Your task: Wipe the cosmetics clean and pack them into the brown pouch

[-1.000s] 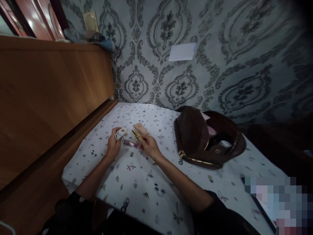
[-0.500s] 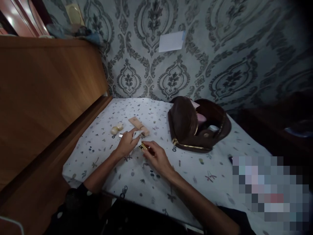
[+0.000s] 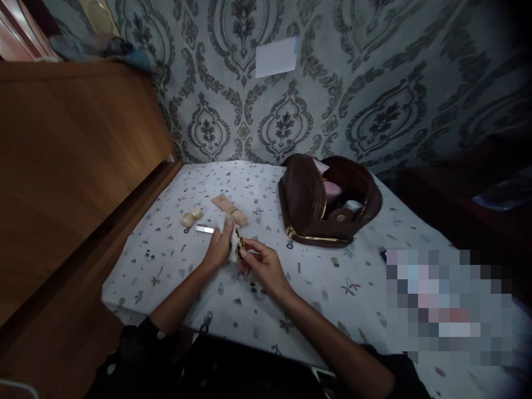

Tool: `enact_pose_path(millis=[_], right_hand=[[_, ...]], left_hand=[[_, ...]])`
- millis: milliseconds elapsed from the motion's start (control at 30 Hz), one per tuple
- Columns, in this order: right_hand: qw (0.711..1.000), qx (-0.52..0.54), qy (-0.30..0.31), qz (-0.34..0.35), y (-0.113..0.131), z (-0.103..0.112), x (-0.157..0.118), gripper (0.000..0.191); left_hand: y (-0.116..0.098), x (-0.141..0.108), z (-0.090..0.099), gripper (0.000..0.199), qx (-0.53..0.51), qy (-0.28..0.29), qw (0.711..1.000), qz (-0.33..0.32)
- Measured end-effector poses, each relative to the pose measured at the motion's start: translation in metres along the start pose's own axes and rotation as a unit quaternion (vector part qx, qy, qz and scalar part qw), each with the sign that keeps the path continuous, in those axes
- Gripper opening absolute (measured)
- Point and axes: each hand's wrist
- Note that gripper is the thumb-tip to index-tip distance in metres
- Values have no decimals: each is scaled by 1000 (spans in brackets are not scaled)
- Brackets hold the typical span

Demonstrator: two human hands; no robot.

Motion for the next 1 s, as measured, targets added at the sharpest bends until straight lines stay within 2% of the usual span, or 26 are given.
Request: enact_pose_path(millis=[100,167,300,400,500,567,633,733,833,900,1000], right_hand=[[1000,-17,-17,19,4,4,2,42],[997,-52,-24,53,7,9,2,41],[983,-140,5,121,12,14,0,38],[976,-183,19,115,14,14,-2,37],[964,-229,-39,129,18,15,-3,34],[960,-224,-91,143,22,18,-3,34],[968,-184,-109,135,25,21,-1,38],[978,-156,-84,111,28,23,2,41],[980,-163,-61,94,29,24,3,33],[981,-165,-52,84,30,23,2,32],[979,-182,-37,82,31,23,1,31]], left_hand=[[5,-8,-10,59,-6,76,996,-39],[5,-12,-13,50,-4,100,992,-81],[3,-15,-12,37,8,105,987,-123],[2,-14,-9,30,28,91,988,-123],[0,-15,-7,22,82,88,981,-154],[-2,-16,-5,15,146,99,969,-175],[-2,-17,-4,11,237,113,947,-184],[0,-17,-3,13,364,115,905,-187],[3,-17,-3,15,408,117,885,-192],[3,-18,-2,18,399,118,888,-197],[-2,-19,-1,33,326,114,919,-191]])
Point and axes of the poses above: each hand's wrist, its own x-axis towards the middle knuckle, its own z-axis out of the back of the hand, y = z × x, and after that the axes turned 9 degrees about x, right-handed
